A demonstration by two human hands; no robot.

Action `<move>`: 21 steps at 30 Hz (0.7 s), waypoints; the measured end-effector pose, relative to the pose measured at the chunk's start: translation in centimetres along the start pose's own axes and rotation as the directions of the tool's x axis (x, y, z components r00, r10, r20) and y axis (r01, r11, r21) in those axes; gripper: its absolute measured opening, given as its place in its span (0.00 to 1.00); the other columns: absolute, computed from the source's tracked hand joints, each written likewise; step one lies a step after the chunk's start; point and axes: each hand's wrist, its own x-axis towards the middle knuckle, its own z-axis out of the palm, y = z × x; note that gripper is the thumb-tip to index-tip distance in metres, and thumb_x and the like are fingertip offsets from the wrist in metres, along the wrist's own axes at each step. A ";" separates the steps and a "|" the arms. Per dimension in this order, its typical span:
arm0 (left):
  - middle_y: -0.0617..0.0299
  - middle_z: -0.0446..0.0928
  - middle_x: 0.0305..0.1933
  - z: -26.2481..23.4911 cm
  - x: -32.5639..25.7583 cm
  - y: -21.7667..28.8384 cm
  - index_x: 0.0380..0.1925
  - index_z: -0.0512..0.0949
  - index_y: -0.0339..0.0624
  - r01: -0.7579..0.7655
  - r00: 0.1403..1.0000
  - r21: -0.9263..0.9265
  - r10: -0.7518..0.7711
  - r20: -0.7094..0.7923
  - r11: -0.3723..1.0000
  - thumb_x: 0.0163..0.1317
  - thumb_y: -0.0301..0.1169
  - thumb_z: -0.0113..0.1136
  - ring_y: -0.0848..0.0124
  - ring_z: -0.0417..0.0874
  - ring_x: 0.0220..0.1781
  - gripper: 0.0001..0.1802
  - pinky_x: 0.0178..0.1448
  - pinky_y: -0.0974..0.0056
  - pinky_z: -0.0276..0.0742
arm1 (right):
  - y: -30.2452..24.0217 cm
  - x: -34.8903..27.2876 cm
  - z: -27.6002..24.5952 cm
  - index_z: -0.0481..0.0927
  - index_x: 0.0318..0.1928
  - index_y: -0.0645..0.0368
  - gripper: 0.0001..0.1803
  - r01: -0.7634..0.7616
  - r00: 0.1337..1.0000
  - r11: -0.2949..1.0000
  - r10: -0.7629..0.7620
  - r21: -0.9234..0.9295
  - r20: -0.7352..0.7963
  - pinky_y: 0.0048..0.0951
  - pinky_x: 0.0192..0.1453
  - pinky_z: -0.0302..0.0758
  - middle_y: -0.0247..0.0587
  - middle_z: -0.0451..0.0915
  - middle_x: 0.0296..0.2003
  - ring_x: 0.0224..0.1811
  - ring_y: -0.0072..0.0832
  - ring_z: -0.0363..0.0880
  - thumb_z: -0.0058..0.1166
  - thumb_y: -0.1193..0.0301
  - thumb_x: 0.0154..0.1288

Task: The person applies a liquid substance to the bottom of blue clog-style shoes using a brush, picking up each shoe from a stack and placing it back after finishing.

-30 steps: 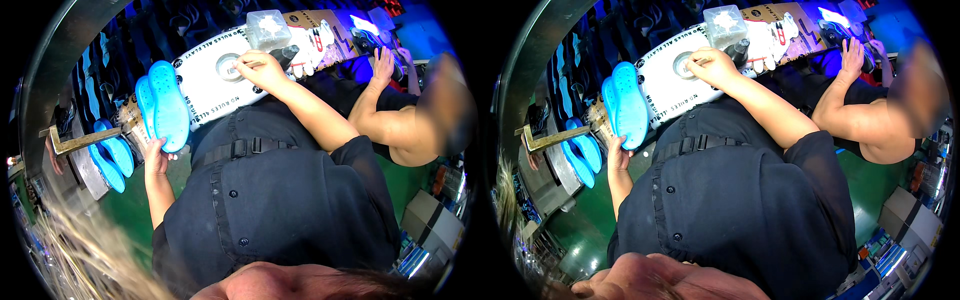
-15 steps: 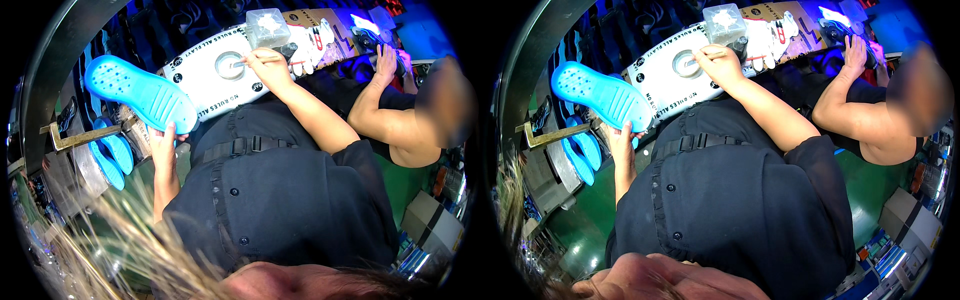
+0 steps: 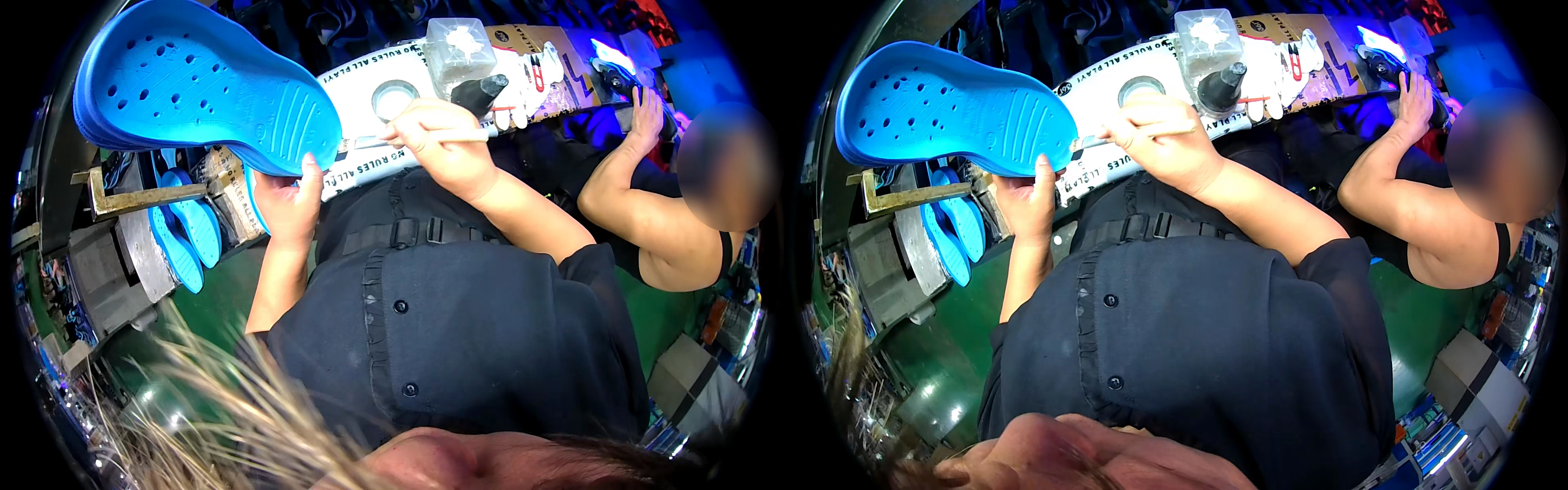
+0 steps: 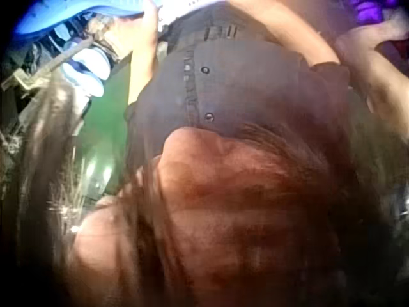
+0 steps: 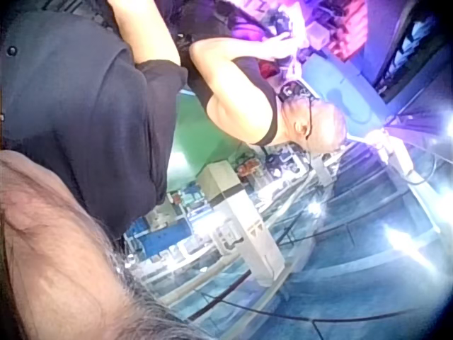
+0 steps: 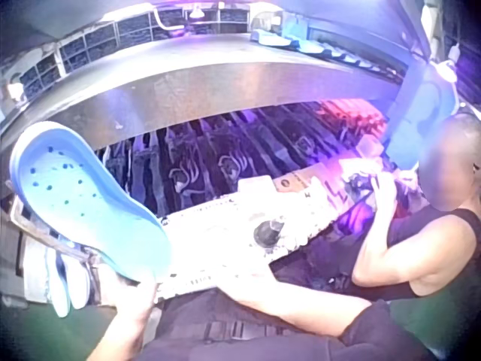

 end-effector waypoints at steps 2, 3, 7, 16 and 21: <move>0.53 0.71 0.43 0.2 0.0 0.1 0.46 0.63 0.31 -0.025 1.000 0.011 0.025 0.004 1.000 0.52 0.23 0.58 0.70 0.75 0.42 0.22 0.48 0.67 0.70 | -0.3 0.0 0.4 0.78 0.25 0.67 0.10 -0.059 0.998 0.998 0.059 0.001 0.011 0.26 0.29 0.70 0.41 0.76 0.22 0.25 0.29 0.75 0.47 0.74 0.59; 0.53 0.72 0.42 0.3 0.0 0.2 0.45 0.64 0.31 -0.051 0.999 0.022 0.051 0.007 0.998 0.51 0.23 0.58 0.70 0.75 0.42 0.21 0.48 0.67 0.70 | -0.3 0.0 0.7 0.78 0.25 0.67 0.10 -0.060 0.998 0.998 0.060 0.003 0.012 0.26 0.29 0.70 0.41 0.76 0.22 0.25 0.29 0.75 0.47 0.74 0.59; 0.54 0.72 0.42 0.4 0.1 0.2 0.44 0.64 0.31 -0.100 0.995 0.032 0.100 -0.001 0.995 0.51 0.23 0.58 0.70 0.75 0.42 0.21 0.48 0.67 0.70 | -0.3 0.1 1.2 0.78 0.24 0.67 0.09 -0.001 1.000 0.996 0.003 -0.091 0.029 0.26 0.29 0.69 0.41 0.77 0.21 0.24 0.30 0.75 0.47 0.76 0.57; 0.52 0.72 0.42 0.4 0.0 0.4 0.45 0.63 0.30 -0.110 0.994 0.072 0.110 -0.002 0.991 0.51 0.23 0.58 0.69 0.75 0.42 0.22 0.49 0.67 0.70 | -0.2 0.2 0.5 0.77 0.23 0.66 0.07 0.064 0.998 0.992 -0.062 -0.107 0.022 0.26 0.29 0.69 0.41 0.77 0.21 0.23 0.31 0.74 0.49 0.76 0.55; 0.52 0.72 0.43 0.1 0.0 0.0 0.46 0.63 0.30 -0.070 0.998 0.050 0.070 0.004 0.996 0.50 0.23 0.58 0.68 0.75 0.43 0.23 0.50 0.66 0.69 | -0.2 0.3 0.5 0.77 0.23 0.66 0.07 0.034 0.996 0.993 -0.024 -0.115 0.085 0.27 0.29 0.68 0.40 0.77 0.21 0.24 0.31 0.74 0.50 0.76 0.54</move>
